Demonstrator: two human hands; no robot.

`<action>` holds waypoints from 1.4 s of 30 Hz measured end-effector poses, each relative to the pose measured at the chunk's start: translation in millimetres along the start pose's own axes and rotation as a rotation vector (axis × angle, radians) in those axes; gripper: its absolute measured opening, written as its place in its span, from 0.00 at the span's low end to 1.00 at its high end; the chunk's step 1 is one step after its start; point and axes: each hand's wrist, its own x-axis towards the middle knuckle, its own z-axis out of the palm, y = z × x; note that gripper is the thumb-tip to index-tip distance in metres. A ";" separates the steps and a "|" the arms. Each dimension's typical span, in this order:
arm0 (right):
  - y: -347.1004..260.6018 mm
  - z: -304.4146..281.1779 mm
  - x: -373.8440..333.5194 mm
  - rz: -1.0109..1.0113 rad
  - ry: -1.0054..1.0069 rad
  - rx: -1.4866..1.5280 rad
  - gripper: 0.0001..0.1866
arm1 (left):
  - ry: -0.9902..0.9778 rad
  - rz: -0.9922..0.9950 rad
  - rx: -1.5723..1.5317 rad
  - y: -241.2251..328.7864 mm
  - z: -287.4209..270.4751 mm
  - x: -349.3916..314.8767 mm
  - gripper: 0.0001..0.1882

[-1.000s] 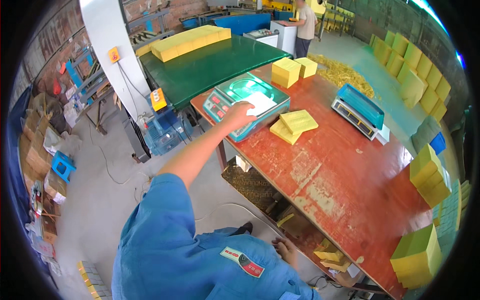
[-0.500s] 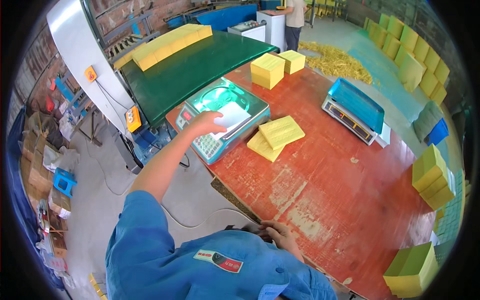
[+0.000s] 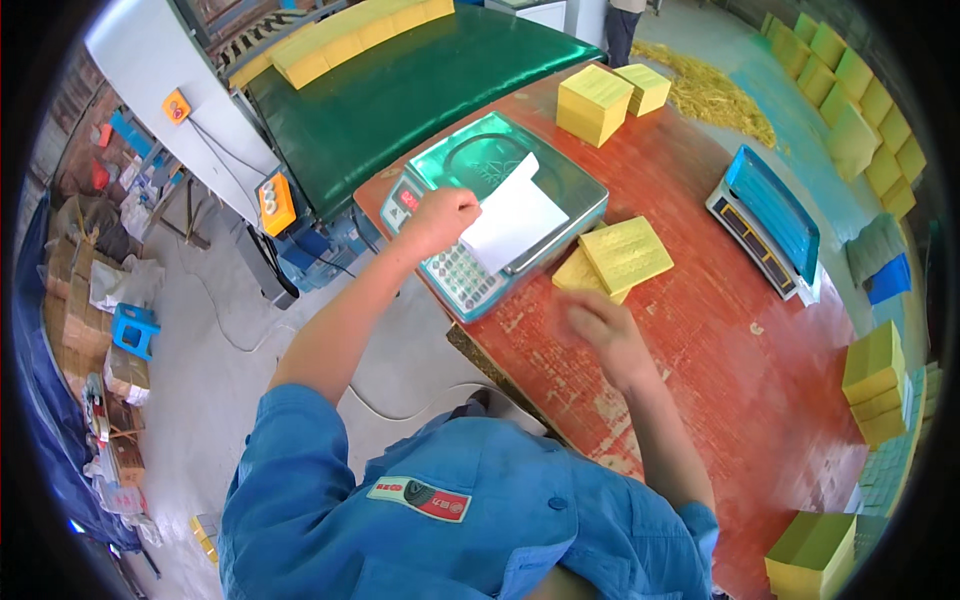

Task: The person is bundling blocks of yellow paper using a strapping machine and then labeling and stacking them.

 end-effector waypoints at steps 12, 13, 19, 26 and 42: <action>13.4 69.1 146.8 -0.189 0.308 0.121 0.18 | -0.361 0.043 -0.304 -2.7 -20.1 18.2 0.08; 14.8 70.9 146.8 -0.193 0.334 0.107 0.17 | -0.388 0.037 -0.310 -3.5 -20.3 21.9 0.08; 18.6 75.4 144.2 -0.212 0.387 0.134 0.15 | -0.486 0.037 -0.386 -6.2 -23.4 29.2 0.10; 20.4 79.0 144.2 -0.202 0.413 0.114 0.14 | -0.512 0.047 -0.468 -9.0 -24.9 30.3 0.13; 24.0 75.4 142.1 -0.196 0.730 -0.171 0.08 | -0.257 0.099 -0.234 -6.5 -34.8 8.9 0.06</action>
